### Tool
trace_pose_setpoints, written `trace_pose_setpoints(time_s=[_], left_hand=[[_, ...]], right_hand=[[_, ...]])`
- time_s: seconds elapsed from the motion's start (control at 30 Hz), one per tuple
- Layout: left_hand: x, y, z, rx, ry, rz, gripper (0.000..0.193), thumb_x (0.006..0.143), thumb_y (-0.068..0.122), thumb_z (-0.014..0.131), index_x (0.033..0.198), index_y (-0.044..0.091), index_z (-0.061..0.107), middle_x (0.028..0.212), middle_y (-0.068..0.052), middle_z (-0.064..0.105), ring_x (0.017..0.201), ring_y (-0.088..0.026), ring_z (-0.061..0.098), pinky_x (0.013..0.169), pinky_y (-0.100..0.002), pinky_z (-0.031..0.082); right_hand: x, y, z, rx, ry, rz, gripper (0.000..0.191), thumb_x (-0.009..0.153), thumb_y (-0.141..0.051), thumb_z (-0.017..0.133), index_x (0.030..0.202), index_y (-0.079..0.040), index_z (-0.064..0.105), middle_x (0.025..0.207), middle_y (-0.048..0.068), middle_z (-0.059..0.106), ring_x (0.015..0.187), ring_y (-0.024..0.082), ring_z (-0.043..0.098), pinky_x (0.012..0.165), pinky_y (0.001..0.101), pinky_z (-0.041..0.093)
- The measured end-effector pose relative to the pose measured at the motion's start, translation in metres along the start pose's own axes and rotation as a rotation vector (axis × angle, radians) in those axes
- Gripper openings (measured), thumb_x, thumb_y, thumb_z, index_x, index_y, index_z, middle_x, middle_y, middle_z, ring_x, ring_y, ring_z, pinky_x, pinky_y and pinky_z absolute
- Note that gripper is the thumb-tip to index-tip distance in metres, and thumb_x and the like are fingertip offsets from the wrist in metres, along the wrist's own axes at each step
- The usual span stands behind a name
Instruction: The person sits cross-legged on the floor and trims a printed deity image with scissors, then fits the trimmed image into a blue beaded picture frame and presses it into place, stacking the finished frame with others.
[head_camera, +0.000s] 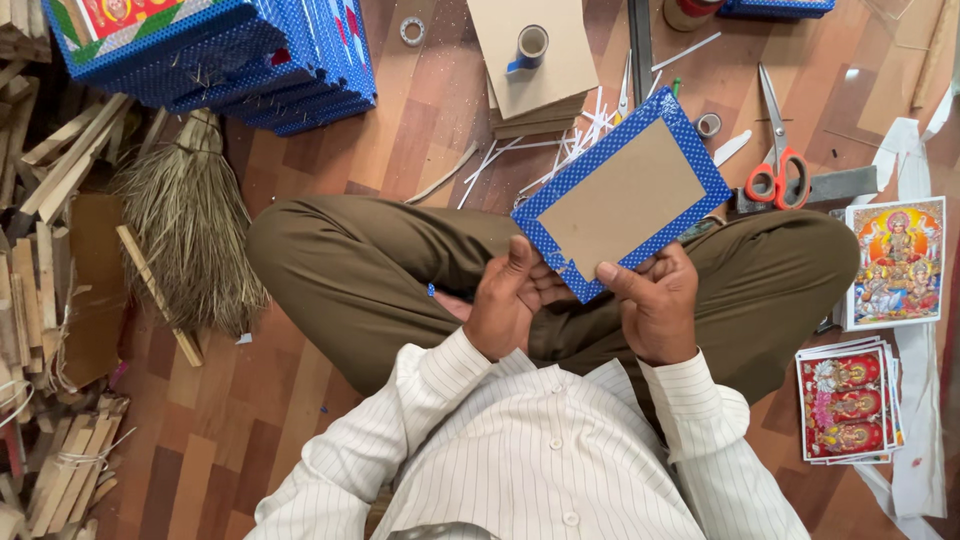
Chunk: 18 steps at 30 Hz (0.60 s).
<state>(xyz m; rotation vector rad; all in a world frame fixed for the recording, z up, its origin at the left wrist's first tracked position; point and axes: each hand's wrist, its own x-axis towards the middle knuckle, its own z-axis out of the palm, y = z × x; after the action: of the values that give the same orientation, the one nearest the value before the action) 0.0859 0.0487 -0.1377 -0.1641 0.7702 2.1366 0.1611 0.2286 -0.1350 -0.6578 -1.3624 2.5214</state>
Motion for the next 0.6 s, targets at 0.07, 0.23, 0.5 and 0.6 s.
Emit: trace_pose_setpoints(time_s=[0.07, 0.23, 0.5, 0.6], left_hand=[[-0.001, 0.002, 0.001, -0.007, -0.069, 0.048, 0.038, 0.099, 0.023, 0.063, 0.122, -0.006, 0.065, 0.117, -0.016, 0.074, 0.107, -0.023, 0.074, 0.097, -0.037, 0.062], [-0.007, -0.008, 0.009, 0.303, 0.130, 0.158, 0.021, 0.099, 0.006, 0.071, 0.114, -0.008, 0.069, 0.104, -0.013, 0.074, 0.091, -0.016, 0.069, 0.083, -0.031, 0.059], [-0.006, -0.003, 0.012, 0.248, 0.153, 0.166, 0.023, 0.097, 0.014, 0.072, 0.110, -0.004, 0.069, 0.100, -0.007, 0.074, 0.086, -0.011, 0.069, 0.077, -0.027, 0.058], [-0.006, 0.002, 0.016, 0.223, 0.120, 0.198, 0.031, 0.100, 0.026, 0.071, 0.113, -0.002, 0.068, 0.100, -0.005, 0.072, 0.089, -0.011, 0.066, 0.080, -0.026, 0.056]], right_hand=[[0.000, 0.001, -0.003, 0.058, -0.009, 0.014, 0.034, 0.091, 0.010, 0.073, 0.120, 0.004, 0.057, 0.106, 0.013, 0.071, 0.091, 0.018, 0.071, 0.082, 0.0309, 0.059], [-0.011, 0.005, 0.006, 0.069, 0.005, 0.004, 0.033, 0.092, 0.010, 0.074, 0.120, 0.004, 0.058, 0.105, 0.012, 0.071, 0.091, 0.016, 0.069, 0.081, 0.0286, 0.057], [-0.017, 0.002, 0.027, 0.074, 0.051, -0.016, 0.032, 0.092, 0.010, 0.073, 0.120, 0.005, 0.058, 0.108, 0.013, 0.072, 0.096, 0.019, 0.071, 0.088, 0.0338, 0.060], [-0.018, -0.002, 0.030, 0.128, 0.039, 0.006, 0.032, 0.092, 0.009, 0.072, 0.120, 0.003, 0.058, 0.110, 0.013, 0.071, 0.098, 0.020, 0.071, 0.090, 0.0358, 0.060]])
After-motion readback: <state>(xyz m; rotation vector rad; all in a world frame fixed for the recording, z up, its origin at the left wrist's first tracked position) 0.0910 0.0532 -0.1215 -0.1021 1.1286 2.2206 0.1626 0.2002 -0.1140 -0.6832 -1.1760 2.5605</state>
